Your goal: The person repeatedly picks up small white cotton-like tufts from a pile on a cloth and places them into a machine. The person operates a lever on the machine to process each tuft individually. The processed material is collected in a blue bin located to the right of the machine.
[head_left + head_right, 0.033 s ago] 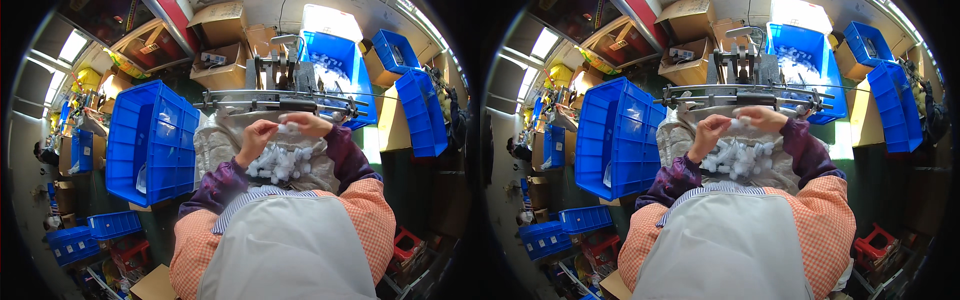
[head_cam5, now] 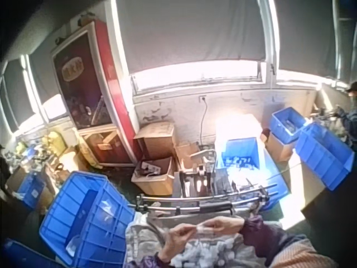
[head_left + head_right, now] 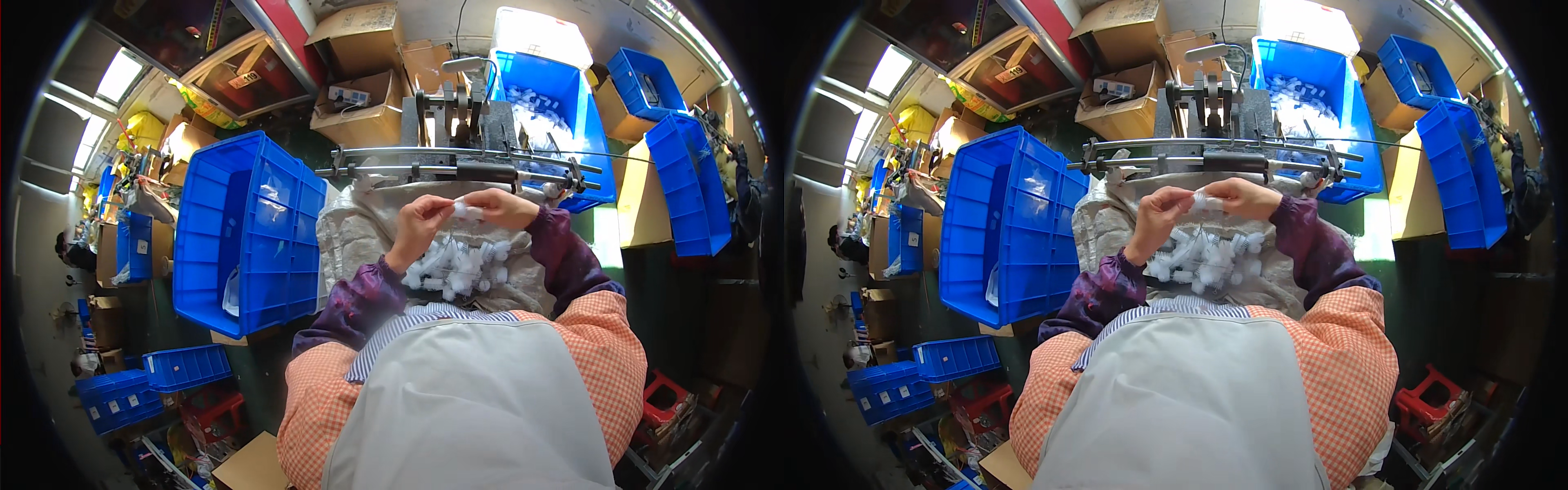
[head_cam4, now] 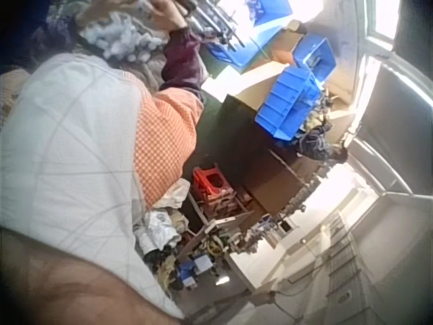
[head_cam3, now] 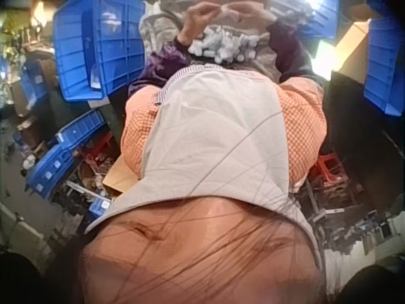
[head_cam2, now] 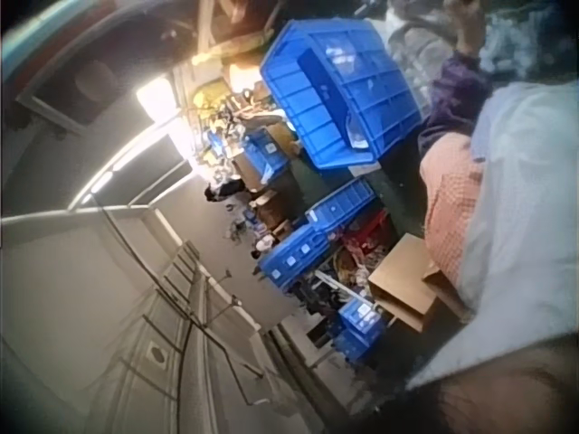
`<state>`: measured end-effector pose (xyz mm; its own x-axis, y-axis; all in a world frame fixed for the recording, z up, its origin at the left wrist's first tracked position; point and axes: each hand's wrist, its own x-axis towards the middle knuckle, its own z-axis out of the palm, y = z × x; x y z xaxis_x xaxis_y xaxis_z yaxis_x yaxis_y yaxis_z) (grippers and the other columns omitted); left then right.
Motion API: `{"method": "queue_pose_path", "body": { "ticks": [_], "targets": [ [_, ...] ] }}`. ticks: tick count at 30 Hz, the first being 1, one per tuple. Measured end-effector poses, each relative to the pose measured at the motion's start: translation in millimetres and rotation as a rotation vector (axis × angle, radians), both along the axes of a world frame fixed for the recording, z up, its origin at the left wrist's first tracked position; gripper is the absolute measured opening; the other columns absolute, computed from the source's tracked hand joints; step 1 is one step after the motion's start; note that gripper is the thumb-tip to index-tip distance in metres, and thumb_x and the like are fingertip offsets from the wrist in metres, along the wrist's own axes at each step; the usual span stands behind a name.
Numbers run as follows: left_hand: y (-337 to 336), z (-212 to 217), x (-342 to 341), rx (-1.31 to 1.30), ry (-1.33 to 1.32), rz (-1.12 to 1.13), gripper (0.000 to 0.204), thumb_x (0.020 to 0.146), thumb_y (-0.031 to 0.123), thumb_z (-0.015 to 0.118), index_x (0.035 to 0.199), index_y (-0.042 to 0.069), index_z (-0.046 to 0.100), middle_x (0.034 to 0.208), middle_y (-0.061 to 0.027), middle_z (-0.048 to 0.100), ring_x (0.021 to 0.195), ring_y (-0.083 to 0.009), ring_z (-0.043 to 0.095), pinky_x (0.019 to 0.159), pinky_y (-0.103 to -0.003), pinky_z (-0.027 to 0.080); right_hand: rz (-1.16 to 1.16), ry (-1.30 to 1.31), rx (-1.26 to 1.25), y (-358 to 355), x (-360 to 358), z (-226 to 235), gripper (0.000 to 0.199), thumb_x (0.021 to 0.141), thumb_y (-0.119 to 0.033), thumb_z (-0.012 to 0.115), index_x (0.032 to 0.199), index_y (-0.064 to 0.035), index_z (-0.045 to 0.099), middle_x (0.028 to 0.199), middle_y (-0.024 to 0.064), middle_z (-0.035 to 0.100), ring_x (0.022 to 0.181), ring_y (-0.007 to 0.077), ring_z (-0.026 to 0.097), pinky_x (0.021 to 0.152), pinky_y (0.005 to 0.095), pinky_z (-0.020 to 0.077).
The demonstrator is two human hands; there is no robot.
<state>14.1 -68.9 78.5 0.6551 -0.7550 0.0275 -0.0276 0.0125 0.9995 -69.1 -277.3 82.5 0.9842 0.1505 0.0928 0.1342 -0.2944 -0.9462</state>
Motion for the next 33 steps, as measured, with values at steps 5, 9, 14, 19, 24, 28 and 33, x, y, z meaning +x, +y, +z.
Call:
{"method": "queue_pose_path", "body": {
  "ticks": [5,9,14,19,24,28,33],
  "targets": [
    [20,-1,-8,0.337,-0.320,-0.069,0.027,0.080,0.021,0.064,0.097,0.001,0.062,0.088,-0.0115,0.064,0.078,-0.0207,0.061,0.069,-0.030,0.049,-0.569,-0.103,-0.533,-54,39,-30,0.016,0.083,-0.013,0.053,0.095,-0.0070,0.061,0.088,0.0118,0.063,0.076,0.0287,0.059,0.068,0.0356,0.0470],
    [57,-58,-26,0.733,-0.710,-0.407,0.039,0.073,0.033,0.065,0.097,0.002,0.062,0.089,-0.0184,0.063,0.085,-0.0344,0.059,0.076,-0.040,0.046,-0.860,-0.055,-1.050,-87,74,-47,0.012,0.080,-0.017,0.056,0.089,-0.0110,0.060,0.090,0.0069,0.059,0.093,0.0279,0.052,0.079,0.0386,0.0437],
    [64,-69,-38,0.799,-0.586,-0.530,0.029,0.072,0.025,0.063,0.092,0.004,0.064,0.084,-0.0144,0.064,0.080,-0.0315,0.061,0.071,-0.038,0.047,-0.839,0.004,-1.164,-92,92,-54,0.014,0.079,-0.015,0.053,0.090,-0.0127,0.061,0.092,0.0050,0.060,0.095,0.0256,0.052,0.080,0.0384,0.0440],
    [63,-61,-38,0.792,-0.495,-0.493,0.021,0.074,0.022,0.061,0.087,0.006,0.066,0.080,-0.0118,0.065,0.077,-0.0300,0.061,0.067,-0.037,0.048,-0.808,0.010,-1.087,-99,96,-58,0.014,0.081,-0.019,0.052,0.091,-0.0139,0.061,0.093,0.0033,0.060,0.099,0.0248,0.050,0.083,0.0390,0.0408],
    [64,-60,-39,0.693,-0.540,-0.472,0.020,0.076,0.023,0.061,0.087,0.007,0.067,0.081,-0.0116,0.065,0.075,-0.0296,0.062,0.066,-0.037,0.048,-0.781,0.093,-1.050,-105,99,-56,0.022,0.083,-0.030,0.054,0.097,-0.0167,0.063,0.098,0.0000,0.061,0.102,0.0233,0.050,0.088,0.0419,0.0352],
    [64,-58,-39,0.657,-0.574,-0.437,0.021,0.077,0.024,0.060,0.088,0.007,0.067,0.079,-0.0125,0.065,0.074,-0.0297,0.062,0.066,-0.037,0.048,-0.840,0.276,-1.066,-97,99,-47,0.023,0.083,-0.032,0.053,0.100,-0.0192,0.063,0.104,-0.0003,0.060,0.107,0.0206,0.047,0.092,0.0451,0.0305],
    [67,-45,-23,0.602,-0.540,-0.408,0.021,0.079,0.023,0.061,0.090,0.006,0.067,0.079,-0.0130,0.065,0.073,-0.0284,0.062,0.064,-0.035,0.048,-0.965,0.265,-1.149,-101,82,-52,0.028,0.080,-0.035,0.053,0.097,-0.0169,0.063,0.107,0.0041,0.056,0.110,0.0245,0.043,0.094,0.0468,0.0277]
  ]
}}
